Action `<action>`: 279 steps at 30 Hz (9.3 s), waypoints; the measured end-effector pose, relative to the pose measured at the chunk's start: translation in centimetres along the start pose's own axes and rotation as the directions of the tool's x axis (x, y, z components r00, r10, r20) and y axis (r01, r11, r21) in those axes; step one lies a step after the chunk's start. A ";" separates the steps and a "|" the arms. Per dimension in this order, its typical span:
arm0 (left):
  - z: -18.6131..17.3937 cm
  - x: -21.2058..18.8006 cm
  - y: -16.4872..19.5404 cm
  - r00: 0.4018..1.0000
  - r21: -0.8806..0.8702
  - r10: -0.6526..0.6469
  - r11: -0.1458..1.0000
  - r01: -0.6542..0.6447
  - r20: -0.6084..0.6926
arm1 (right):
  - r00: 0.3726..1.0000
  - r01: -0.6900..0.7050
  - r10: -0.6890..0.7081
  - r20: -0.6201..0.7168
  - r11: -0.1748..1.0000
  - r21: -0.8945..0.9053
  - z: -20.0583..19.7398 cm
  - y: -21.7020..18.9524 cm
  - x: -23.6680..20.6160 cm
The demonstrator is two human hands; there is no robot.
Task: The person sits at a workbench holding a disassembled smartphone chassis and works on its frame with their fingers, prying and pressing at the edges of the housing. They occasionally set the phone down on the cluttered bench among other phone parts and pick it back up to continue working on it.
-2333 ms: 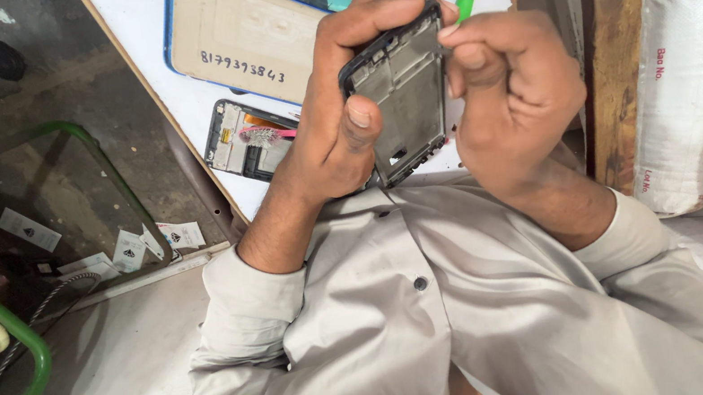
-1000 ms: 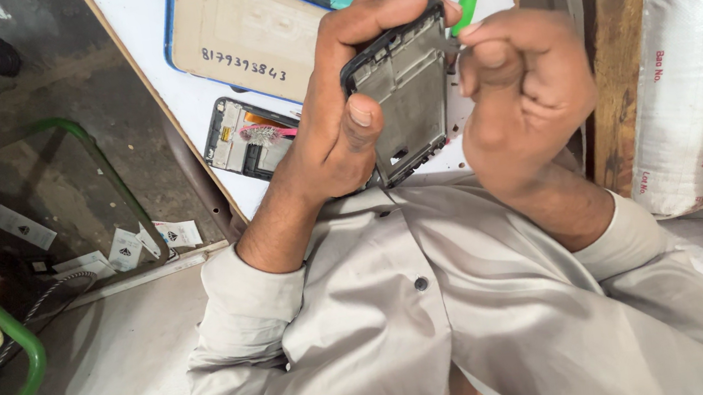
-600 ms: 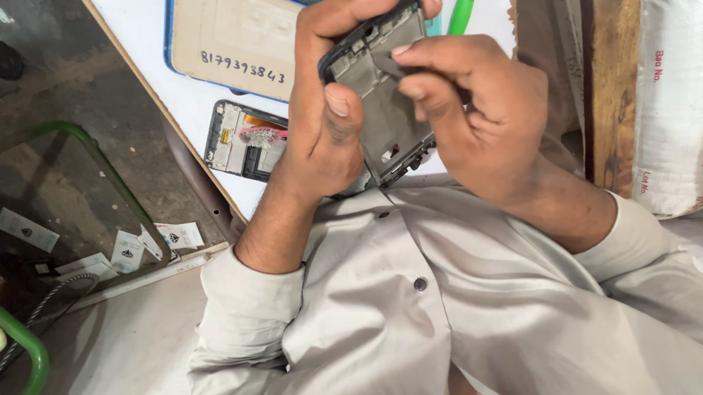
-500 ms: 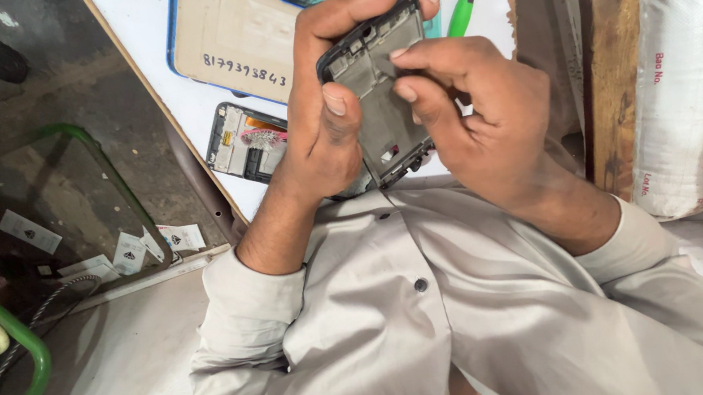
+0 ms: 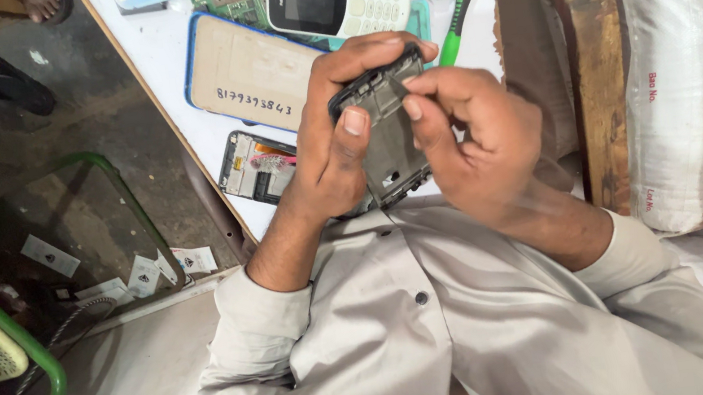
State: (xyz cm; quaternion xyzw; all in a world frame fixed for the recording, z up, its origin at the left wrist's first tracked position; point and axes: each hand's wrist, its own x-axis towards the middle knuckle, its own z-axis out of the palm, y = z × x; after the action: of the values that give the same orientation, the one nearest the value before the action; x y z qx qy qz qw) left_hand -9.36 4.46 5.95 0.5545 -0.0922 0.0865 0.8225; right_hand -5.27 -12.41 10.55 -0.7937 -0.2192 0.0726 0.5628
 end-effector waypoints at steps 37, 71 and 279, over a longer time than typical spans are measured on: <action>0.4 0.6 1.1 0.999 0.024 0.032 0.999 -0.031 -0.038 | 0.991 0.129 -0.131 -0.009 0.985 -0.117 0.6 -0.8 0.4; 0.3 0.5 1.5 0.997 0.141 0.060 0.989 -0.054 -0.043 | 0.997 0.058 -0.058 -0.059 0.998 -0.006 1.0 -0.9 0.3; 0.6 0.3 4.6 0.852 0.625 0.456 0.751 -0.213 -0.256 | 0.985 0.070 -0.073 -0.158 0.997 -0.025 -0.9 6.2 3.0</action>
State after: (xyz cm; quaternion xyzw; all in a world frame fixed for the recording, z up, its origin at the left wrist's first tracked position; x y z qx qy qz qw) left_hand -10.27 5.62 10.41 0.7208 0.0054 0.3687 0.5870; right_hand -0.63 -13.54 5.49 -0.7940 -0.2026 -0.0131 0.5730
